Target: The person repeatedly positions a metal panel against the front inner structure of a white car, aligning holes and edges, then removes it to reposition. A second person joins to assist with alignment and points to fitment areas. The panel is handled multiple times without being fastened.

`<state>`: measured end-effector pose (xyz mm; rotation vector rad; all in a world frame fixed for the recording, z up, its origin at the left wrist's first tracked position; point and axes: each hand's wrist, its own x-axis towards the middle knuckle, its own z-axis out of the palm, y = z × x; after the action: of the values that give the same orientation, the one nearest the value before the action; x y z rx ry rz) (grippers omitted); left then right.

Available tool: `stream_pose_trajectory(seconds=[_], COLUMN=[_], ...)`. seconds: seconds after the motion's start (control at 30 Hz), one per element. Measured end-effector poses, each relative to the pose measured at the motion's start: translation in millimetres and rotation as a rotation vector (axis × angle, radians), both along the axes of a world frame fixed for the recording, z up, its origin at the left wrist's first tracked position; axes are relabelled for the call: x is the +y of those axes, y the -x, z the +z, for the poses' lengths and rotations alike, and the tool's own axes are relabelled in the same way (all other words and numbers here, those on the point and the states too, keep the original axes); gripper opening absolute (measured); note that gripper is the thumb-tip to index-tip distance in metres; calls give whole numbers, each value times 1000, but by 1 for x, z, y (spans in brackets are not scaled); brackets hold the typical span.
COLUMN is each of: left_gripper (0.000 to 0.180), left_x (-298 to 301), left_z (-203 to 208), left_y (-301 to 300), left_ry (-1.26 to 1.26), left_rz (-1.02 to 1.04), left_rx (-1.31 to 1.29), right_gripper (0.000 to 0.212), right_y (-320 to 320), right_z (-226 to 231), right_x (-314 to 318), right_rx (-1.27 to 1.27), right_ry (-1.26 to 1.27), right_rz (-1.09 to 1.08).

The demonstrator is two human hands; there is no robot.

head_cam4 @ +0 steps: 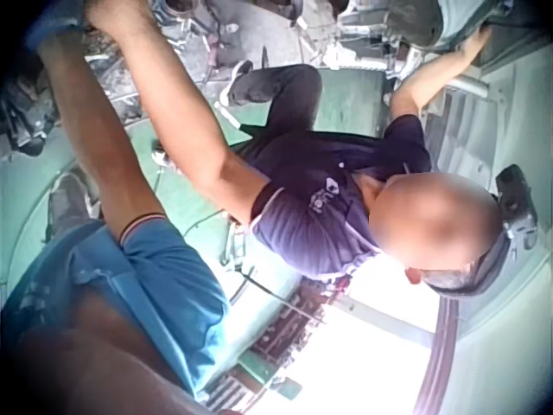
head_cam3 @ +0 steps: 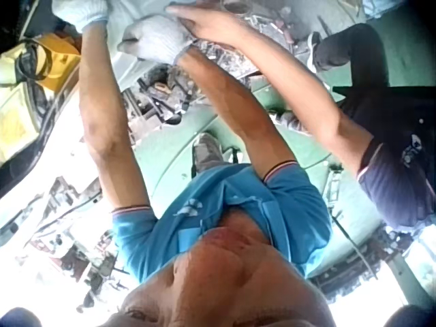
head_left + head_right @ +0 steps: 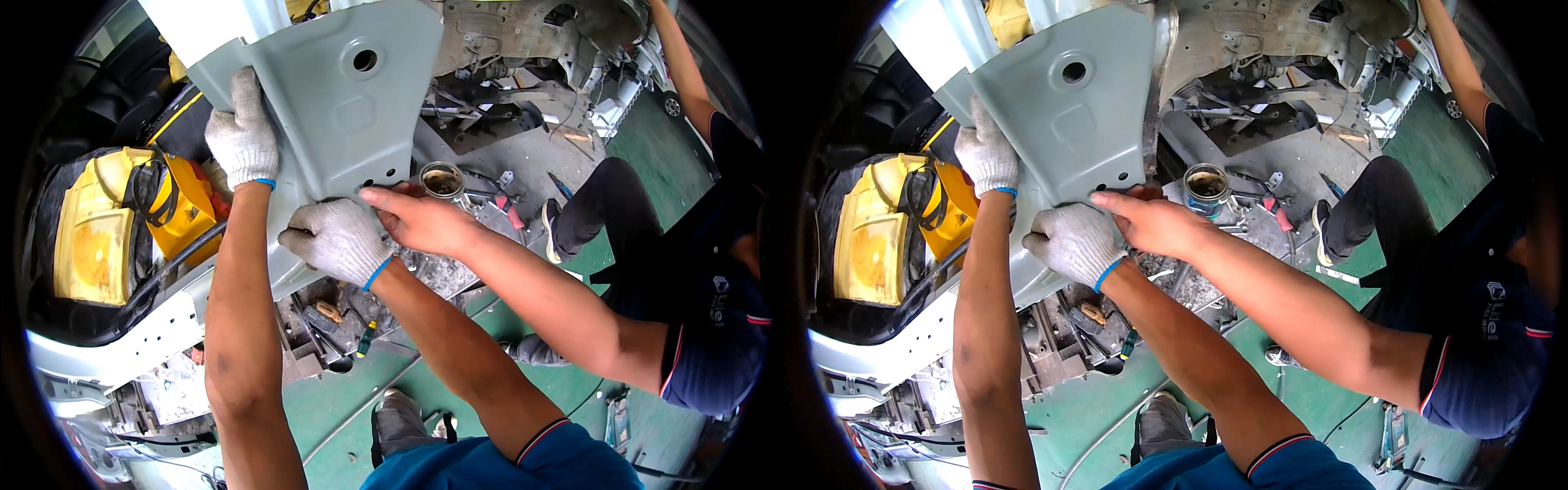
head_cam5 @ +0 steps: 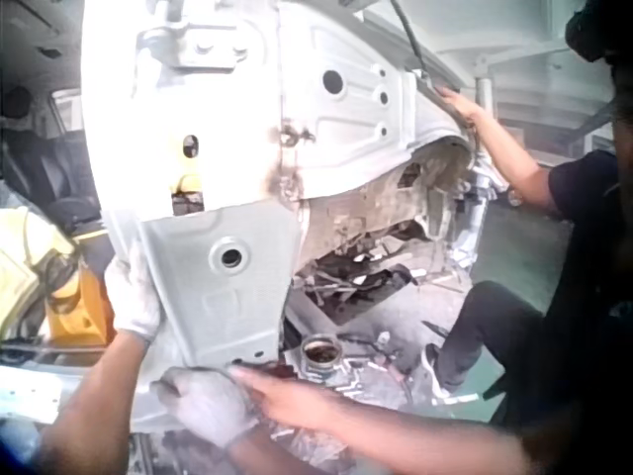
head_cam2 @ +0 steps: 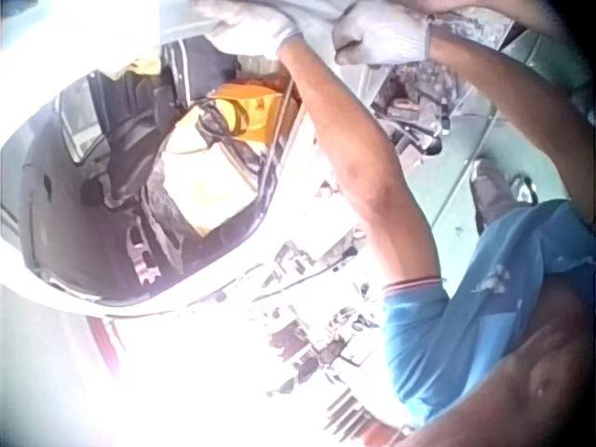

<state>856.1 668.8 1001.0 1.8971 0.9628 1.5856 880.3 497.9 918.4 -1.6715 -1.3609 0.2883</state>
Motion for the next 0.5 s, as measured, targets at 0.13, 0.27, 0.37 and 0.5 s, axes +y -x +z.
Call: stream_pose_trajectory(seconds=[0.13, 0.27, 0.37, 0.5], left_gripper=[71, 73, 71, 67], left_x=[1, 1, 6, 12], left_z=[-2, -5, -6, -5], left_y=[-2, -4, -2, 5], left_ry=[-37, -80, -129, -390], left_rz=[-42, -38, 0, 122], left_rx=[-69, -83, -6, 263], right_gripper=[34, 31, 32, 33], right_y=[1, 1, 1, 2], right_z=[-2, -6, -8, -7], right_x=[1, 3, 6, 7], right_rx=[48, -86, -83, -58], right_ry=[-13, -94, -128, -124], right_rz=[13, -42, -58, -51])
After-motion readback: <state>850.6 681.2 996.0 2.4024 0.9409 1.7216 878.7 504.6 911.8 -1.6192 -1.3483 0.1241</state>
